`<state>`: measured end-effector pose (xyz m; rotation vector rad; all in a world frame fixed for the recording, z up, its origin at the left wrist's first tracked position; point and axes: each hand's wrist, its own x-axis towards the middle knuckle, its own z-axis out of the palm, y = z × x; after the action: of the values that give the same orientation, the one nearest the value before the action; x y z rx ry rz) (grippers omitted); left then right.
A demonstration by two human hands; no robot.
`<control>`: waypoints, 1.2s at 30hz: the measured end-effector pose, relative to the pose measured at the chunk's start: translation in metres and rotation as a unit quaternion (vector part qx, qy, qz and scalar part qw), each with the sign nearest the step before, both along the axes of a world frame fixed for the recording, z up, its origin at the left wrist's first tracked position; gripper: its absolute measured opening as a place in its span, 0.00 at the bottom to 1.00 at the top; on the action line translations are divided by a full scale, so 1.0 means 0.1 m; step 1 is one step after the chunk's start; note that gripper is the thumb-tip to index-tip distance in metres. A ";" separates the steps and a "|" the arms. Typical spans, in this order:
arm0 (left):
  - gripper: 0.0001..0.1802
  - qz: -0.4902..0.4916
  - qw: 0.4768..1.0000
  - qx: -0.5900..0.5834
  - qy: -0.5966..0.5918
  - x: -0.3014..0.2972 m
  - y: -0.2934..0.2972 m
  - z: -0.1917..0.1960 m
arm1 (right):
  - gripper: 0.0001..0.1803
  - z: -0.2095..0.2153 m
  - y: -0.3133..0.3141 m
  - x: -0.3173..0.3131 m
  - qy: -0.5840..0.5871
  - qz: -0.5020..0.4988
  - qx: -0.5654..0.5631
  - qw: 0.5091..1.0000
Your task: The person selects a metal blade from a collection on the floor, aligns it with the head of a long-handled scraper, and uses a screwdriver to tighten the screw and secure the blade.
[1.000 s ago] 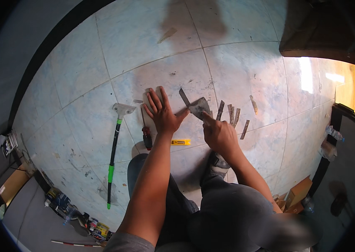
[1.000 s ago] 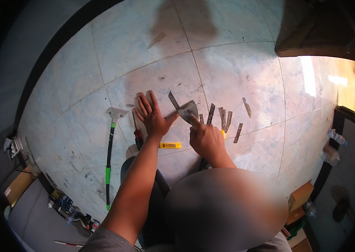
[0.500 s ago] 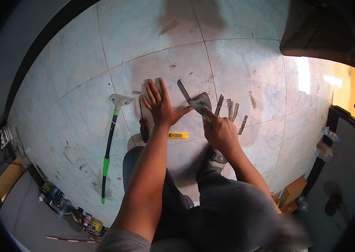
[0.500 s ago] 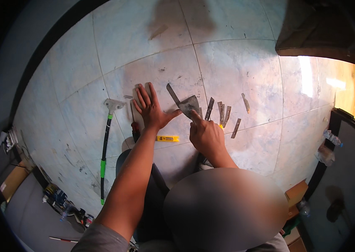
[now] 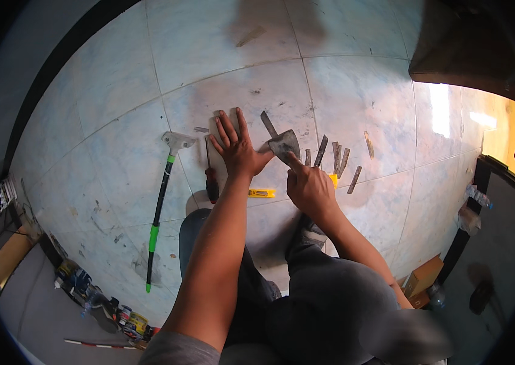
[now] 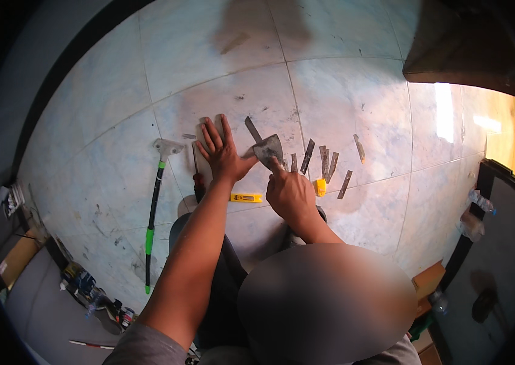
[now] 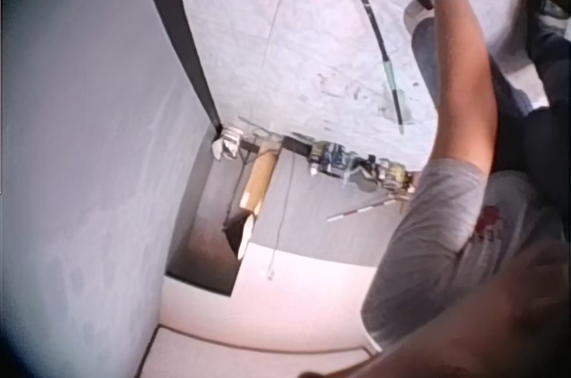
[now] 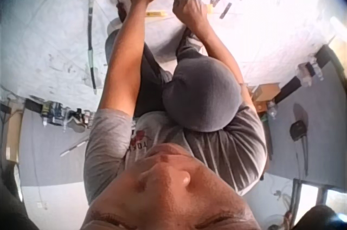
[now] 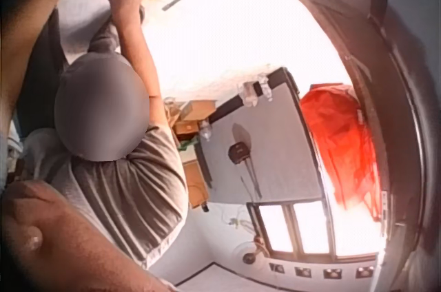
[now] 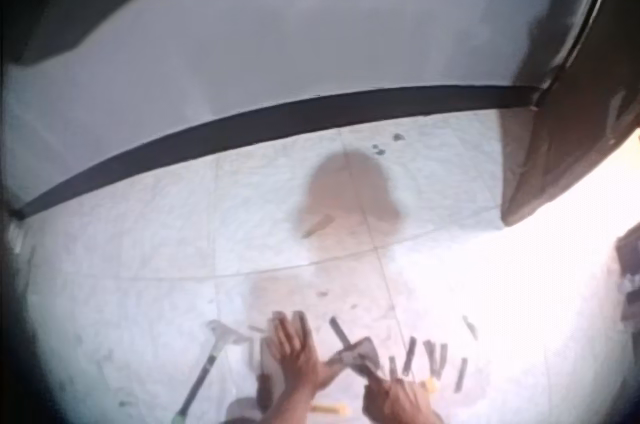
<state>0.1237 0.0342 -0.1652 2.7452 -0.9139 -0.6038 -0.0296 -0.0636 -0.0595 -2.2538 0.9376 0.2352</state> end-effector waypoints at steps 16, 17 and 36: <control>0.82 0.002 0.998 -0.054 -0.034 -0.01 0.06 -0.08 | 0.24 0.08 -0.11 0.20 0.059 0.000 0.052 0.997; 0.82 0.000 0.997 -0.072 -0.039 0.03 0.03 -0.09 | 0.25 -0.01 -0.15 0.28 0.032 -0.005 0.046 0.998; 0.82 0.024 0.999 -0.025 -0.007 0.02 -0.01 0.06 | 0.27 -0.05 -0.15 0.57 0.056 -0.016 0.046 0.997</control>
<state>0.1252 0.0337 -0.1589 2.7217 -0.8522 -0.5451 0.0270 -0.0783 -0.0646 -2.1578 0.9994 0.3862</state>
